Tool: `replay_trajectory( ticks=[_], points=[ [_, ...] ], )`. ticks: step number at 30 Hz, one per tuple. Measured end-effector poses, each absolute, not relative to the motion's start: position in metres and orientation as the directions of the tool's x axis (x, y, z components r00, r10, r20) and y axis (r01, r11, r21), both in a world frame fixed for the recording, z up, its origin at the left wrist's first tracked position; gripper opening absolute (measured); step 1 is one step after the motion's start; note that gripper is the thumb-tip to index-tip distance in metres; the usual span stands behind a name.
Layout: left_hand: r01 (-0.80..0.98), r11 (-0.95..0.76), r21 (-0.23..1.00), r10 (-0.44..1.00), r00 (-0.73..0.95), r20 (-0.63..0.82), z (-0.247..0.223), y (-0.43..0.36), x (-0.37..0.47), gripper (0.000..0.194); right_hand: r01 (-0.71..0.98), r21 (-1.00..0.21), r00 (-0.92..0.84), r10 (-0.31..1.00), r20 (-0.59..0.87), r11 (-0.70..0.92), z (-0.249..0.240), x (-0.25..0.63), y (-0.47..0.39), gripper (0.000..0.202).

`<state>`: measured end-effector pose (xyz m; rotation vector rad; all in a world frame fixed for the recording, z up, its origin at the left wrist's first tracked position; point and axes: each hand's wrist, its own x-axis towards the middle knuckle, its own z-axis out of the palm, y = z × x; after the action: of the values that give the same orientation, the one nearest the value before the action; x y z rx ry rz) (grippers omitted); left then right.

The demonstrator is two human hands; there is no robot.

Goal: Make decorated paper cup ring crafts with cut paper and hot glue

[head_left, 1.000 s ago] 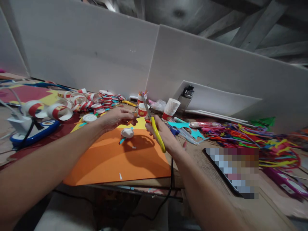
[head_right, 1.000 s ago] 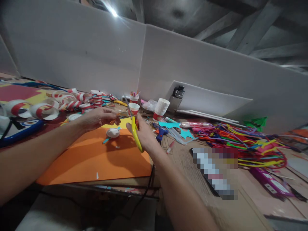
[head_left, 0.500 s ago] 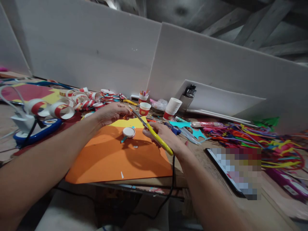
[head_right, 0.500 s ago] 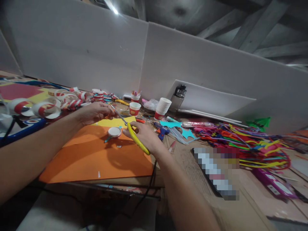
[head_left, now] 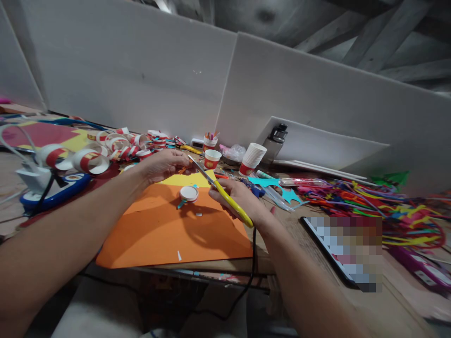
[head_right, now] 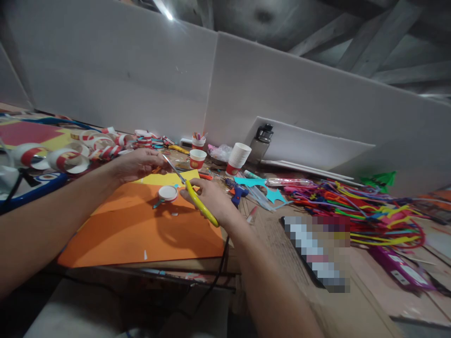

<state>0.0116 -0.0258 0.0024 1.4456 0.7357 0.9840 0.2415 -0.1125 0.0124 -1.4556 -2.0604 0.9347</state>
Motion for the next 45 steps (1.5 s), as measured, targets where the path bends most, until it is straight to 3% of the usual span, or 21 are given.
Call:
replay_trajectory(
  ticks=[16, 22, 24, 29, 35, 39, 42, 45],
  points=[
    [-0.119, -0.132, 0.984, 0.878, 0.448, 0.171, 0.002, -0.023, 0.008, 0.012, 0.616, -0.772, -0.288, 0.957, -0.036, 0.156, 0.013, 0.238, -0.114, 0.034],
    [-0.064, -0.076, 0.995, 0.885, 0.455, 0.097, -0.002, -0.016, 0.006, 0.014, 0.624, -0.778, -0.213, 0.974, -0.078, 0.074, 0.008, 0.24, -0.108, 0.04],
    [-0.053, -0.053, 0.997, 0.906, 0.418, 0.07, -0.003, -0.017, 0.008, 0.015, 0.714, -0.696, -0.152, 0.987, -0.059, 0.068, 0.005, 0.241, -0.105, 0.039],
    [-0.055, -0.017, 0.998, 0.924, 0.38, 0.037, -0.006, -0.022, 0.017, 0.02, 0.954, -0.296, -0.025, 0.996, 0.081, 0.048, -0.004, 0.239, -0.103, 0.029],
    [-0.076, 0.007, 0.997, 0.917, 0.398, 0.024, -0.018, -0.021, 0.026, 0.025, 0.994, -0.106, -0.033, 0.999, 0.008, 0.033, -0.013, 0.228, -0.108, 0.038],
    [-0.12, 0.022, 0.993, 0.93, 0.366, 0.024, -0.024, -0.026, 0.035, 0.031, 0.994, -0.04, -0.098, 0.995, -0.018, 0.097, -0.011, 0.227, -0.109, 0.03],
    [-0.2, 0.021, 0.98, 0.936, 0.349, 0.051, -0.023, -0.035, 0.043, 0.034, 0.976, -0.156, -0.121, 0.975, 0.184, 0.151, -0.012, 0.228, -0.107, 0.026],
    [-0.262, 0.02, 0.965, 0.938, 0.338, 0.073, -0.02, -0.045, 0.052, 0.031, 0.775, -0.552, -0.087, 0.917, 0.389, 0.307, -0.016, 0.226, -0.102, 0.022]
  ],
)
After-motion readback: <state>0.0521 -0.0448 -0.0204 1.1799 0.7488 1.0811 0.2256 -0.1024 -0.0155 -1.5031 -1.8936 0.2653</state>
